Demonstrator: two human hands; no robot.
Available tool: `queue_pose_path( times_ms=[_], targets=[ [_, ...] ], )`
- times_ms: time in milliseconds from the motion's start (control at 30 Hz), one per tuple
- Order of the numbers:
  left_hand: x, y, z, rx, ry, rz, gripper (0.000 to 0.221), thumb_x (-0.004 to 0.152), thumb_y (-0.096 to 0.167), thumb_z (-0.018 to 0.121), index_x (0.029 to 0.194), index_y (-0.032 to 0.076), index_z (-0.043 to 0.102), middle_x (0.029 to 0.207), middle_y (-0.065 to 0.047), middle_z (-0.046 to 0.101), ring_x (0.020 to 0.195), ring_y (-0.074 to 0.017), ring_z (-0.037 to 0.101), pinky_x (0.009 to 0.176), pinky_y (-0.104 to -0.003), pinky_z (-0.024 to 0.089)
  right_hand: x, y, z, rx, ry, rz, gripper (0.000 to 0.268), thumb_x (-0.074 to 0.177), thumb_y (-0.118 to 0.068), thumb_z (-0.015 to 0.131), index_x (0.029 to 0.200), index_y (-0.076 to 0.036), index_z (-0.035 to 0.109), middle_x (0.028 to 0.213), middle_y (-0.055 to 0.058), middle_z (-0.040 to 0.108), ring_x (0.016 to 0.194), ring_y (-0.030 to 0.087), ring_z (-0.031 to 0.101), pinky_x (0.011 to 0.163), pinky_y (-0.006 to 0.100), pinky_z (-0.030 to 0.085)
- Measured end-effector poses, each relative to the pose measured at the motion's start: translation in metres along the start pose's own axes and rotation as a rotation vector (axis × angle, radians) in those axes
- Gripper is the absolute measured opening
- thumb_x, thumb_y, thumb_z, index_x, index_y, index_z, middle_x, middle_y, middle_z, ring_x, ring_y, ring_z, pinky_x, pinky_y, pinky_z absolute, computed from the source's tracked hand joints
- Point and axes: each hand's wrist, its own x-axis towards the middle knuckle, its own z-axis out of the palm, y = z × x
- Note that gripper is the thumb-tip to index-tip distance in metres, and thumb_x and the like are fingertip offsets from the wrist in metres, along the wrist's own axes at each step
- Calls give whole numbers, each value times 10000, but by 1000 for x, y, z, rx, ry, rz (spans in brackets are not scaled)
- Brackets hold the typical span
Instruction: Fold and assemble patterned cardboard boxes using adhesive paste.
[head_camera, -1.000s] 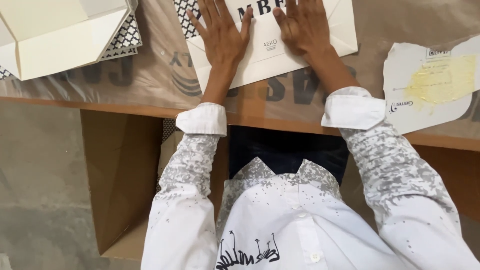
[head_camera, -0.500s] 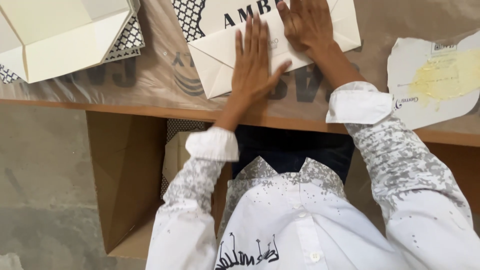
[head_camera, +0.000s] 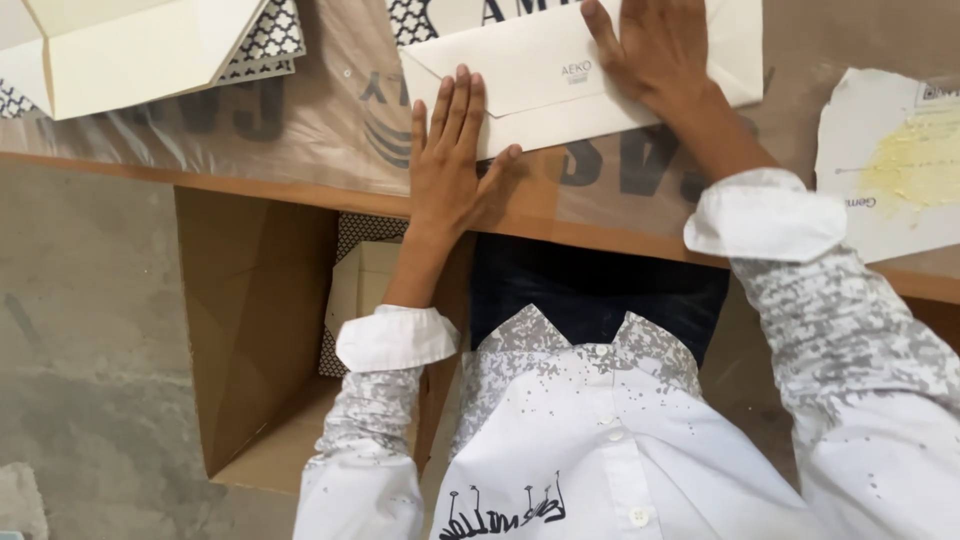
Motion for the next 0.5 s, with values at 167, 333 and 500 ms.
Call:
queue_pose_path(
  times_ms=[167,333,500],
  targets=[
    [20,-37,8,-365,94,33,383,1135,286,537,1493,168,605,1593,-27,545,1551,-191,417,1327,-484,248,-26,-12,10,-73,137,-21,655,1231,-485,411,1575,41,224,1563,366,355,1435,514,375,1220,587,297],
    [34,-36,10,-537,197,-72,271,943,242,801,1194,143,781,1379,-41,685,1411,-179,576,1265,-473,317,-26,-35,-6,-58,56,-84,753,1199,-502,479,1667,-28,127,1649,363,218,1523,523,270,1276,604,214],
    [31,-37,25,-374,254,16,459,904,280,886,1310,144,719,1497,-37,610,1473,-214,493,1290,-484,289,1,-51,-7,6,59,-301,789,1117,-540,563,1589,-8,221,1513,359,352,1389,513,386,1146,632,280]
  ],
)
